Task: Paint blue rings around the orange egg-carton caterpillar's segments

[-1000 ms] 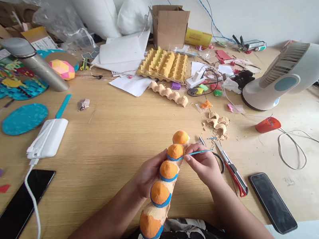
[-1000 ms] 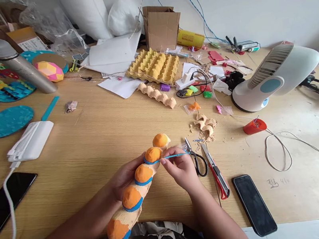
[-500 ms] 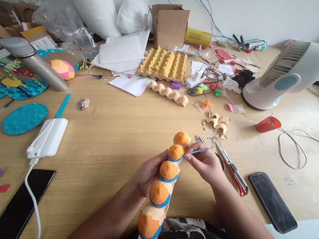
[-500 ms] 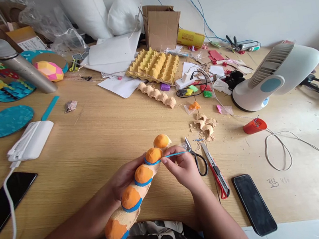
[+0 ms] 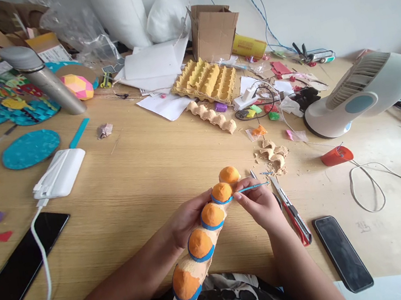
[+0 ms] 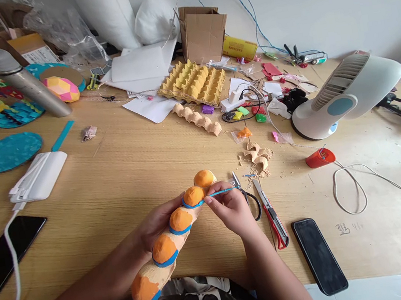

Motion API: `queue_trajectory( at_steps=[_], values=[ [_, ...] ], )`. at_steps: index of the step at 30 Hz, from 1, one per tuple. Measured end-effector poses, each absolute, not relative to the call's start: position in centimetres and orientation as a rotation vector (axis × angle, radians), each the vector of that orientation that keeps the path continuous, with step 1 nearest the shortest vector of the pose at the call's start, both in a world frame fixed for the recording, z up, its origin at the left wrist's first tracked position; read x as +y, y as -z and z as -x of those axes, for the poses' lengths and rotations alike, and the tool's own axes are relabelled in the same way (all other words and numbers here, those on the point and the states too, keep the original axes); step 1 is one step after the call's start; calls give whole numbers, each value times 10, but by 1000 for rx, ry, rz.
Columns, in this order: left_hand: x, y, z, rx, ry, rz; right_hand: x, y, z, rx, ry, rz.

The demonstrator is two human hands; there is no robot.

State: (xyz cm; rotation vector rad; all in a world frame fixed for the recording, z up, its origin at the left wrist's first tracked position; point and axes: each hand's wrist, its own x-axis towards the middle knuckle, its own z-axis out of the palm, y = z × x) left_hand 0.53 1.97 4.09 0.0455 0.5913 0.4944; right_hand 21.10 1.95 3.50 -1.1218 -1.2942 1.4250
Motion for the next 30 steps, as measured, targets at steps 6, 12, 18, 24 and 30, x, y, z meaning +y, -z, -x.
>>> queue_trajectory(
  at_steps=[6, 12, 18, 24, 30],
  values=[
    [19, -36, -6, 615, -522, -85, 19, -36, -213, -1305, -1428, 1123],
    [19, -41, -7, 598, -487, -21, 21, -38, -213, -1345, -1415, 1112],
    [21, -42, -4, 644, -526, 56, 17, -32, -213, -1437, -1192, 1106],
    [21, -44, 0, 581, -545, 133, 15, -29, -209, -1273, -1101, 1082],
    [21, -43, -2, 615, -532, 64, 13, -29, -198, -1262, -1260, 1108]
  ],
)
